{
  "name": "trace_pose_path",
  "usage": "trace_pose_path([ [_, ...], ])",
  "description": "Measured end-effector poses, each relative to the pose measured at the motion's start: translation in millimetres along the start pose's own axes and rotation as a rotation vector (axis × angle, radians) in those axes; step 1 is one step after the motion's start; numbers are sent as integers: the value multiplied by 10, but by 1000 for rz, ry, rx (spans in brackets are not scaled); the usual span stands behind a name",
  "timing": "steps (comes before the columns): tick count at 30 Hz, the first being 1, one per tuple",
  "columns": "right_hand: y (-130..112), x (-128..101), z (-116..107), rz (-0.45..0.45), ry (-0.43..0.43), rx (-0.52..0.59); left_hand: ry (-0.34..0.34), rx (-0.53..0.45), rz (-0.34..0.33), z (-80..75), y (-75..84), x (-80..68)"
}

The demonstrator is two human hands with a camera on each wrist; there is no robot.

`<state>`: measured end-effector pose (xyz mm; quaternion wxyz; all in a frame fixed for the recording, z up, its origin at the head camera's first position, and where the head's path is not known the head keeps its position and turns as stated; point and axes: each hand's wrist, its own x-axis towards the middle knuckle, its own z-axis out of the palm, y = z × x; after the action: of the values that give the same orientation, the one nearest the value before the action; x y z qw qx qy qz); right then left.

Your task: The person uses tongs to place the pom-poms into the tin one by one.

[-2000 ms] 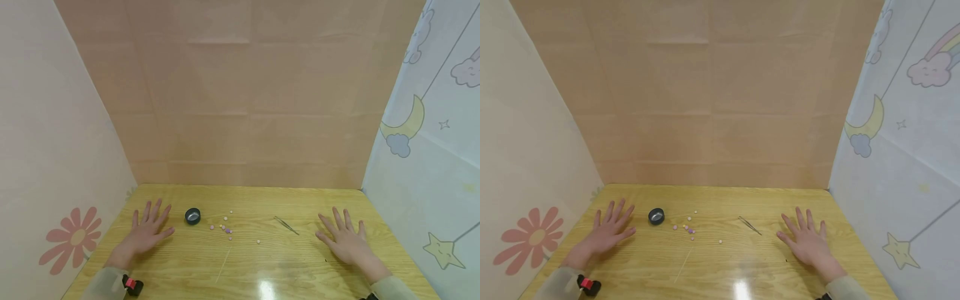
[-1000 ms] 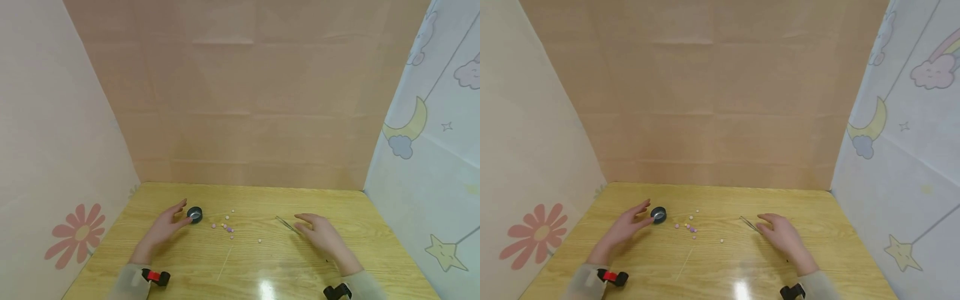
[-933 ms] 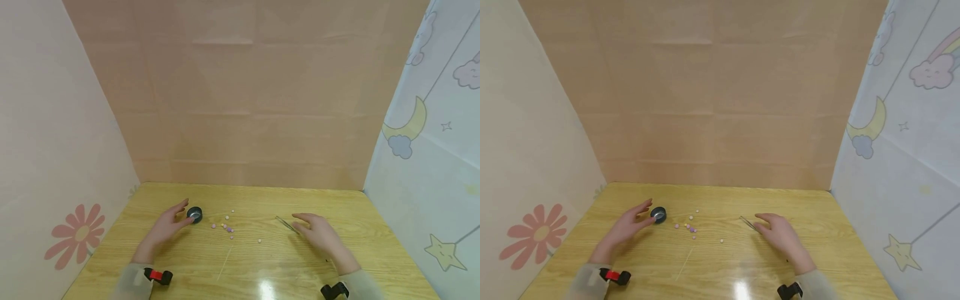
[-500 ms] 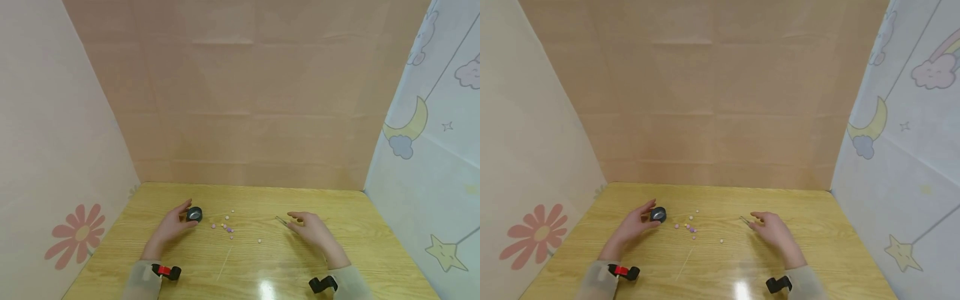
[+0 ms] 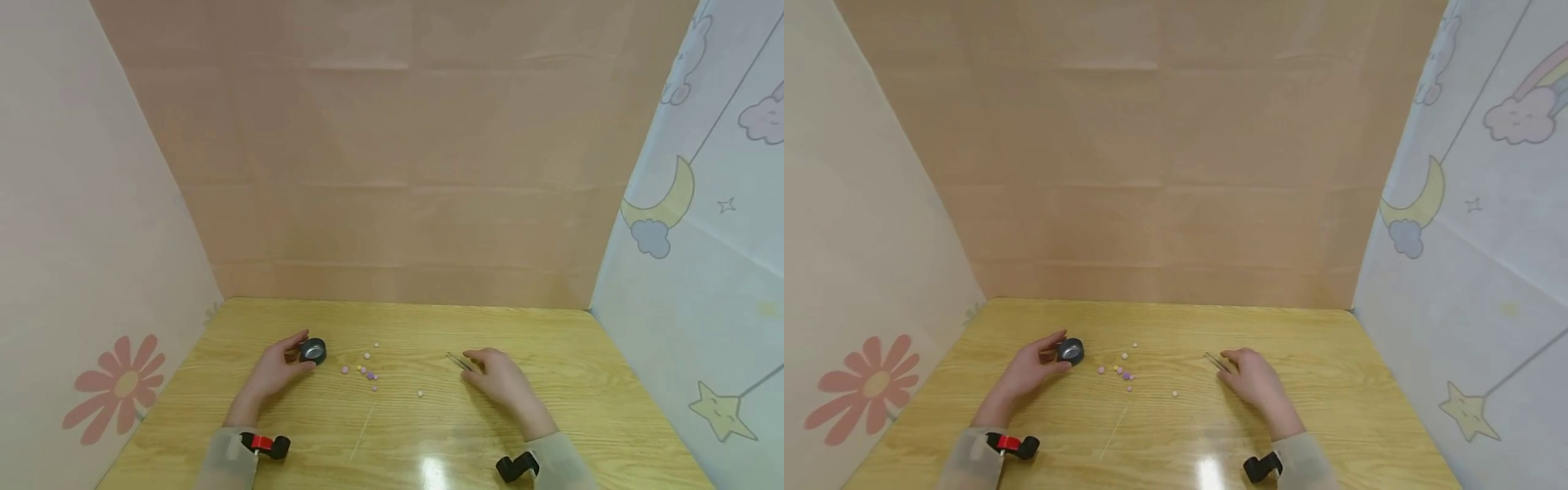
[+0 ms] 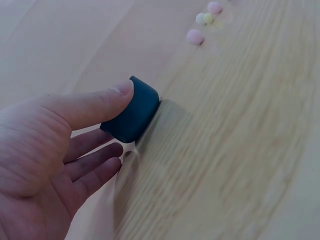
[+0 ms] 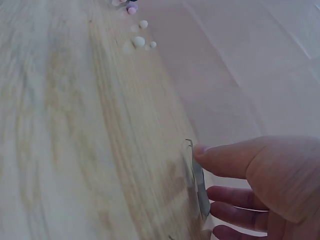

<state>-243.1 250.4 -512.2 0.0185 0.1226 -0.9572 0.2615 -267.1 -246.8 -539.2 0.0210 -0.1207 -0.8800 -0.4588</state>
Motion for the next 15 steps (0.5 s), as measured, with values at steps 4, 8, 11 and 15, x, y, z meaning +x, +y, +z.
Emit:
trace_pose_path([
  [4,-11,7,28,-3,27,-31,6,-9,-9,2,-8,-5],
  [8,-19,10,58,-9,42,-69,16,5,-37,20,8,-9],
  [11,-28,8,88,-5,45,-82,21,15,-56,29,3,-7],
  [15,-32,8,122,-2,54,-89,23,21,-59,36,-19,-5],
])
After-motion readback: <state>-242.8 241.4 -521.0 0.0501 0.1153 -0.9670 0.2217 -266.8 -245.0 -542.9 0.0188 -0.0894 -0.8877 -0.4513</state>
